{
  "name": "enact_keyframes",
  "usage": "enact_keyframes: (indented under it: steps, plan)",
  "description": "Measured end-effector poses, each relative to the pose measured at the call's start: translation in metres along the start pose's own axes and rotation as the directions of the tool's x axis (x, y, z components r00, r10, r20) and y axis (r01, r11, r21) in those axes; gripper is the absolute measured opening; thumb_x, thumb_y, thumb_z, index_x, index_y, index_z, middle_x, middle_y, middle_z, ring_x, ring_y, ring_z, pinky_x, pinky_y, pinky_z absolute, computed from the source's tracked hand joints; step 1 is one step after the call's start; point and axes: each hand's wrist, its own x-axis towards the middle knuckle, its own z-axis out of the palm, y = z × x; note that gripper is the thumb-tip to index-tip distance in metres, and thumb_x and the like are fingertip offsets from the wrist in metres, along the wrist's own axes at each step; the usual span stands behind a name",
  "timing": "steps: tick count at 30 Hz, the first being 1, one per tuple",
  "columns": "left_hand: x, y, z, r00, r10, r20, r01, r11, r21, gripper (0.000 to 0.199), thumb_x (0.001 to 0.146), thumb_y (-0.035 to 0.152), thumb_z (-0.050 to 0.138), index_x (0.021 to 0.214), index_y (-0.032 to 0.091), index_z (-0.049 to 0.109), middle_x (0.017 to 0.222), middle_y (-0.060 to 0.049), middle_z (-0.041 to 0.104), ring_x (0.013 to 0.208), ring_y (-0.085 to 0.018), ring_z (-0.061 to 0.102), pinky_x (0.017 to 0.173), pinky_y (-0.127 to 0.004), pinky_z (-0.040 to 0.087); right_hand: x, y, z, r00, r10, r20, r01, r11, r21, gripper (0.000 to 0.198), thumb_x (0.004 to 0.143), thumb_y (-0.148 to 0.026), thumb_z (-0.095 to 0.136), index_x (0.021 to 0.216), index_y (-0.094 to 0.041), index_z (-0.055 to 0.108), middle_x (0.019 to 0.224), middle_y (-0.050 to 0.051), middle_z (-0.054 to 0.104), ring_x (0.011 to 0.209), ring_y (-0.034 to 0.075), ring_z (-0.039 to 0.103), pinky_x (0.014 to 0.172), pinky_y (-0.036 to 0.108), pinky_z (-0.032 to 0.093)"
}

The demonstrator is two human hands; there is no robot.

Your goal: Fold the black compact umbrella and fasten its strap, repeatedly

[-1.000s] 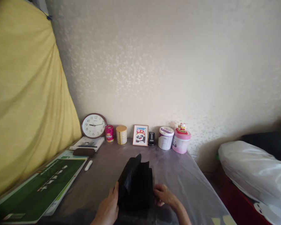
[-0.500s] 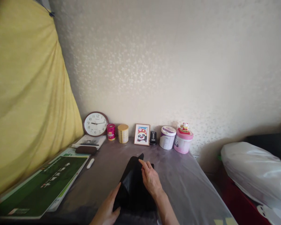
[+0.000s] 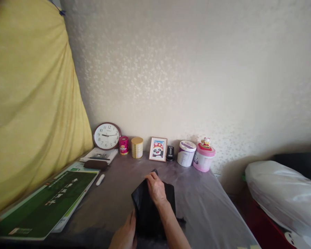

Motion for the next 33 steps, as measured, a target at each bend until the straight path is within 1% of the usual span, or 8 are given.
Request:
enact_keyframes:
  steps: [7,12,15,18,21,23,28,33]
  plan:
    - [0.008,0.003,0.021,0.996,-0.021,0.086,0.017,0.999,0.047,0.077,0.066,-0.003,0.033,0.139,0.018,0.025,0.148,-0.018,0.020,0.089,-0.023,0.066,0.073,-0.030,0.050,-0.011,-0.003,0.044,0.997,-0.015,0.078,0.023,0.995,-0.101,0.025,0.089,-0.016,0.041,0.091,-0.027,0.064,0.088,0.002,0.062,0.083,0.013,0.059,0.072,0.020,0.046]
    - [0.002,-0.005,0.018,0.996,-0.002,0.089,0.003,1.000,-0.007,0.078,0.067,0.006,0.044,0.140,0.017,0.021,0.148,-0.017,0.021,0.105,-0.026,0.059,0.079,-0.032,0.049,-0.017,0.001,0.055,0.995,-0.020,0.100,0.036,0.987,-0.156,0.021,0.089,-0.016,0.044,0.094,-0.025,0.062,0.086,0.001,0.064,0.081,0.015,0.058,0.071,0.022,0.045]
    - [-0.005,-0.009,0.007,0.999,0.028,-0.015,-0.028,1.000,-0.007,0.064,0.071,0.019,0.048,0.134,0.013,0.036,0.138,-0.016,0.040,0.118,-0.029,0.049,0.090,-0.036,0.045,-0.017,0.002,0.056,0.995,-0.020,0.093,0.035,0.987,-0.156,0.019,0.090,-0.019,0.044,0.094,-0.023,0.062,0.086,0.002,0.065,0.081,0.016,0.058,0.073,0.024,0.044]
    - [-0.006,-0.007,-0.003,0.984,0.116,-0.137,-0.116,0.993,0.015,0.054,0.072,0.027,0.052,0.125,0.016,0.049,0.136,-0.014,0.044,0.122,-0.031,0.044,0.099,-0.040,0.038,-0.017,0.002,0.056,0.995,-0.031,0.092,0.045,0.987,-0.155,0.019,0.091,-0.022,0.044,0.088,-0.022,0.063,0.085,0.002,0.065,0.080,0.016,0.057,0.073,0.026,0.043]
    - [0.003,-0.002,0.000,0.976,0.191,-0.105,-0.191,0.981,0.012,0.072,0.066,0.028,0.060,0.133,0.016,0.038,0.145,-0.013,0.029,0.133,-0.033,0.027,0.109,-0.045,0.026,-0.017,0.003,0.057,0.994,-0.031,0.103,0.047,0.986,-0.161,0.020,0.090,-0.024,0.046,0.081,-0.021,0.063,0.083,0.002,0.066,0.080,0.016,0.056,0.073,0.027,0.042]
    - [0.010,0.001,0.009,0.981,0.176,-0.077,-0.175,0.984,0.024,0.082,0.064,0.020,0.061,0.138,0.015,0.027,0.149,-0.014,0.019,0.136,-0.033,0.017,0.111,-0.046,0.021,-0.018,0.004,0.057,0.995,-0.030,0.100,0.045,0.988,-0.146,0.021,0.090,-0.024,0.047,0.079,-0.021,0.064,0.083,0.002,0.067,0.084,0.017,0.057,0.076,0.028,0.041]
    - [0.018,0.004,0.027,0.988,0.109,-0.107,-0.097,0.990,0.106,0.076,0.068,-0.004,0.036,0.139,0.020,0.022,0.148,-0.012,0.017,0.136,-0.026,0.018,0.109,-0.045,0.025,-0.017,0.016,0.058,0.997,-0.011,0.081,0.019,0.996,-0.091,0.020,0.089,-0.019,0.048,0.085,-0.020,0.067,0.090,0.003,0.070,0.104,0.018,0.055,0.095,0.033,0.035]
    - [0.018,0.015,0.020,1.000,0.011,0.007,-0.012,0.990,0.141,0.092,0.055,-0.011,0.038,0.139,0.019,0.014,0.147,-0.016,0.013,0.136,-0.026,0.017,0.109,-0.038,0.025,-0.002,0.042,0.059,0.987,0.029,0.156,-0.015,0.996,-0.089,0.028,0.091,-0.019,0.041,0.087,-0.022,0.069,0.099,0.003,0.070,0.110,0.019,0.054,0.099,0.037,0.033]
